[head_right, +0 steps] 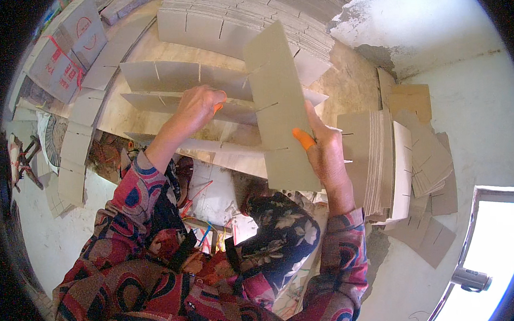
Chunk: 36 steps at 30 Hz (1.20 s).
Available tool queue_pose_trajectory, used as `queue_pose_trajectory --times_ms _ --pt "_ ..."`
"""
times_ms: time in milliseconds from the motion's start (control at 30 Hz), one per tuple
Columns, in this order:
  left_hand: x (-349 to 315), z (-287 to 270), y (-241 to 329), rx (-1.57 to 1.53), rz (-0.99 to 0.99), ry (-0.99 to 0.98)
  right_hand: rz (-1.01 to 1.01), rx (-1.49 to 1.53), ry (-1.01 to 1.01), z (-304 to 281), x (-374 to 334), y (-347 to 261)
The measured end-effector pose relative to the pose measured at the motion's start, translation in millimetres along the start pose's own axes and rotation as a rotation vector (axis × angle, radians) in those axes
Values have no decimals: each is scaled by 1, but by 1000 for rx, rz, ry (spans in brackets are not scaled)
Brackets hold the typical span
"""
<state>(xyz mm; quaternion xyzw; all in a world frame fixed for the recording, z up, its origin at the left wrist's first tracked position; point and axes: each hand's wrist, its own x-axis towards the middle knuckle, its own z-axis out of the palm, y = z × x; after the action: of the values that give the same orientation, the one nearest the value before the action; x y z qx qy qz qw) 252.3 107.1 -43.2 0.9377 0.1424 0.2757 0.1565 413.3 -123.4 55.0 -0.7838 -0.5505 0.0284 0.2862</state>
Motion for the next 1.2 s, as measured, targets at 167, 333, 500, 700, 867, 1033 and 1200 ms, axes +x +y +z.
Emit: queue_pose_trajectory --times_ms 167,333,500,700,867,1033,1200 --pt "1 -1 -2 -40 -58 -113 -23 -9 -72 10 5 5" --pt "0 -2 -1 -69 -45 -76 -53 -97 -358 36 14 14" --pt "3 5 -5 -65 40 -68 32 -278 -274 52 3 7" --pt "-1 -54 36 -165 99 193 228 -680 465 -8 -69 71" --pt "-23 -65 49 -175 65 208 836 -1074 167 -35 -147 116" --pt "-42 -69 55 -111 26 163 730 -1202 -94 -25 -160 138" --pt "-64 -68 50 -72 -53 156 708 -982 62 -33 -145 140"
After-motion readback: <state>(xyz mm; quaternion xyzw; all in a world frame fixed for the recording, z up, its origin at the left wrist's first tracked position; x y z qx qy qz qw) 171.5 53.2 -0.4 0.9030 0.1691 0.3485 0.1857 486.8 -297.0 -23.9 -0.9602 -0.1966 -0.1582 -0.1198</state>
